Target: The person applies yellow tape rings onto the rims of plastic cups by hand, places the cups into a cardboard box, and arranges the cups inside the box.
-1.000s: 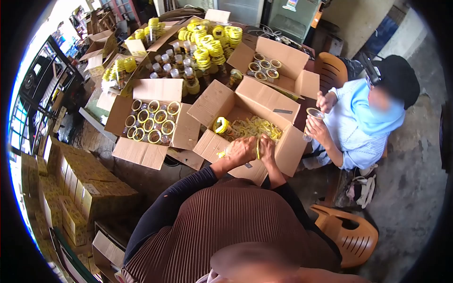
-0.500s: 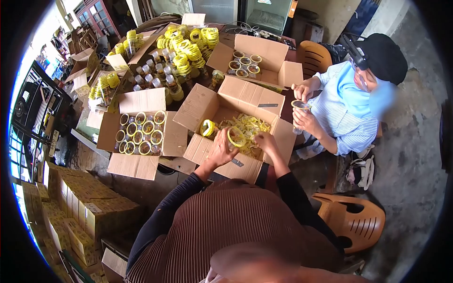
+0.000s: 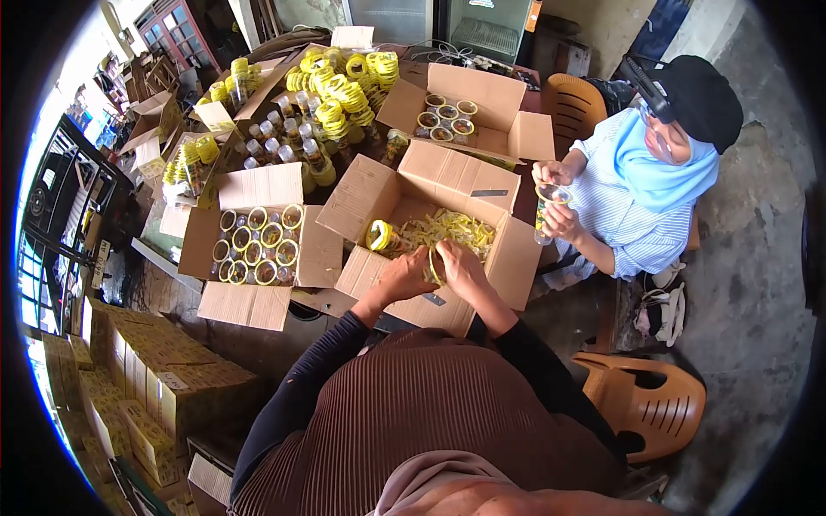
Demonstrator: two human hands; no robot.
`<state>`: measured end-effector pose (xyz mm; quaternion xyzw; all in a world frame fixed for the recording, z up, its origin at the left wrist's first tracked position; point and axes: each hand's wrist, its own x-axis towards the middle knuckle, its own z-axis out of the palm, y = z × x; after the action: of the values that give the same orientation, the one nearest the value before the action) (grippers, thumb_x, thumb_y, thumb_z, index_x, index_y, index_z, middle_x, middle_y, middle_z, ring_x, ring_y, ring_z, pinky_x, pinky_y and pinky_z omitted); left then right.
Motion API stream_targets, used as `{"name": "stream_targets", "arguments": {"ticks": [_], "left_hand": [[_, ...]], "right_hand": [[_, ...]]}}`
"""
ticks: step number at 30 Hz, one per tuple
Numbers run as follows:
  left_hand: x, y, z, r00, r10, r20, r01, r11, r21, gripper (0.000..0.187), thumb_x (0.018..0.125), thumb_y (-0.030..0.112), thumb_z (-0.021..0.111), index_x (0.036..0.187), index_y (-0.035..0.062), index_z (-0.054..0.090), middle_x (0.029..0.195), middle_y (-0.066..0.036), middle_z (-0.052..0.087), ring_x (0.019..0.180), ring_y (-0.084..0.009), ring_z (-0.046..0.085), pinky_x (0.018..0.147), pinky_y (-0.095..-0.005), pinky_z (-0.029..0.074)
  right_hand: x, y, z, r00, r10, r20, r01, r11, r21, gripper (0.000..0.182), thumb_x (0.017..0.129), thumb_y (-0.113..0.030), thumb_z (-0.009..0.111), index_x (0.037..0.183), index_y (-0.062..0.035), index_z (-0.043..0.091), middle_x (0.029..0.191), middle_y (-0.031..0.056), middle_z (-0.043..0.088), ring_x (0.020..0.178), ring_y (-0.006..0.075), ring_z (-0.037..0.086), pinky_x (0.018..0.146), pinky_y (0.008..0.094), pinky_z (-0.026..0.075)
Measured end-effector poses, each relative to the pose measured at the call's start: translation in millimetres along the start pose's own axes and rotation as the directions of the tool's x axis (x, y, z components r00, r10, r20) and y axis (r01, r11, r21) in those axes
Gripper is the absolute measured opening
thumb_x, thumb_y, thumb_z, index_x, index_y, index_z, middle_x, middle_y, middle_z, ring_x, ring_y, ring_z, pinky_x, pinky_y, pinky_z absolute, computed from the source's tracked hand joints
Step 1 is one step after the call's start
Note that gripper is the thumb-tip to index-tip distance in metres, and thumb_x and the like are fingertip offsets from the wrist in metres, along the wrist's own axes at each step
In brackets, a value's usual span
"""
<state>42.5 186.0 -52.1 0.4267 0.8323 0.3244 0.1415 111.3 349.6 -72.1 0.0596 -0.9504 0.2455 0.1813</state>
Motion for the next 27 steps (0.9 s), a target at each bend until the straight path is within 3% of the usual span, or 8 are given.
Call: {"name": "stream_targets", "arguments": {"ticks": [1, 5, 9, 13, 17, 21, 24, 27], "left_hand": [[-1, 4, -4, 0.988, -0.101, 0.119, 0.107, 0.993, -0.047, 0.067, 0.064, 0.03, 0.08, 0.114, -0.0034, 0.05, 0.097, -0.024, 0.063, 0.093, -0.0396, 0.063, 0.079, -0.045, 0.05], [-6, -7, -2, 0.99, -0.03, 0.138, 0.044, 0.995, -0.093, 0.059, 0.064, 0.029, 0.079, 0.109, -0.0006, 0.053, 0.089, -0.023, 0.064, 0.087, -0.0404, 0.064, 0.074, -0.0454, 0.05], [-11, 3, 8, 1.0, 0.015, -0.012, -0.016, 0.997, -0.074, 0.056, 0.064, 0.028, 0.078, 0.106, 0.0005, 0.053, 0.092, -0.022, 0.064, 0.081, -0.0389, 0.064, 0.072, -0.0451, 0.051], [-12, 21, 20, 0.989, -0.122, -0.081, 0.126, 0.991, 0.044, 0.055, 0.065, 0.027, 0.078, 0.105, 0.0028, 0.049, 0.088, -0.021, 0.064, 0.08, -0.0388, 0.065, 0.069, -0.0471, 0.053], [-13, 11, 37, 0.947, 0.116, -0.3, -0.089, 0.991, 0.105, 0.052, 0.063, 0.025, 0.081, 0.099, 0.0021, 0.05, 0.086, -0.018, 0.062, 0.083, -0.037, 0.064, 0.071, -0.0453, 0.052], [-10, 13, 38, 0.875, 0.273, -0.399, -0.215, 0.959, 0.184, 0.051, 0.063, 0.024, 0.082, 0.096, 0.0011, 0.052, 0.084, -0.017, 0.06, 0.081, -0.0358, 0.063, 0.072, -0.0439, 0.051], [-12, 11, 38, 0.891, 0.263, -0.37, -0.2, 0.959, 0.2, 0.049, 0.064, 0.024, 0.081, 0.096, 0.0012, 0.052, 0.083, -0.016, 0.058, 0.081, -0.0338, 0.061, 0.072, -0.0428, 0.049], [-12, 10, 36, 0.884, 0.29, -0.366, -0.219, 0.95, 0.223, 0.048, 0.064, 0.024, 0.08, 0.096, 0.0015, 0.052, 0.083, -0.015, 0.057, 0.081, -0.0327, 0.06, 0.072, -0.0424, 0.048]], "right_hand": [[0, 2, 4, 0.999, -0.045, 0.001, 0.045, 0.998, -0.042, 0.014, 0.085, -0.011, 0.06, 0.091, -0.002, 0.052, 0.086, 0.016, 0.058, 0.081, 0.034, 0.062, 0.071, 0.0427, 0.051], [2, 2, -10, 0.981, -0.092, 0.173, 0.086, 0.995, 0.041, 0.014, 0.089, -0.015, 0.057, 0.091, -0.0022, 0.05, 0.083, 0.017, 0.058, 0.077, 0.0351, 0.062, 0.069, 0.0438, 0.051], [-8, 12, 3, 0.987, -0.043, 0.153, 0.028, 0.994, 0.104, 0.018, 0.088, -0.018, 0.058, 0.09, -0.0013, 0.051, 0.08, 0.0176, 0.059, 0.075, 0.0372, 0.061, 0.067, 0.0444, 0.049], [-14, 20, 29, 0.934, 0.355, -0.035, -0.303, 0.841, 0.448, 0.017, 0.09, -0.017, 0.056, 0.087, -0.0002, 0.053, 0.071, 0.0181, 0.055, 0.065, 0.0319, 0.056, 0.062, 0.0409, 0.044], [-19, 29, 52, 0.859, 0.469, -0.206, -0.222, 0.704, 0.674, 0.028, 0.096, -0.024, 0.049, 0.082, 0.0003, 0.047, 0.065, 0.0081, 0.044, 0.062, 0.0159, 0.044, 0.058, 0.0348, 0.037], [-24, 43, 67, 0.811, 0.576, -0.096, -0.292, 0.542, 0.788, 0.025, 0.097, -0.024, 0.049, 0.088, -0.0012, 0.055, 0.072, 0.0013, 0.05, 0.067, 0.0138, 0.047, 0.063, 0.0324, 0.041], [-20, 21, 63, 0.634, 0.771, -0.055, -0.239, 0.263, 0.935, 0.024, 0.097, -0.022, 0.046, 0.082, -0.0048, 0.052, 0.075, 0.0001, 0.049, 0.067, 0.0114, 0.046, 0.064, 0.0287, 0.042], [-22, 29, 69, 0.635, 0.771, -0.043, -0.257, 0.264, 0.93, 0.022, 0.097, -0.021, 0.046, 0.081, -0.0069, 0.052, 0.074, 0.0002, 0.049, 0.069, 0.0107, 0.049, 0.064, 0.0295, 0.043]]}}
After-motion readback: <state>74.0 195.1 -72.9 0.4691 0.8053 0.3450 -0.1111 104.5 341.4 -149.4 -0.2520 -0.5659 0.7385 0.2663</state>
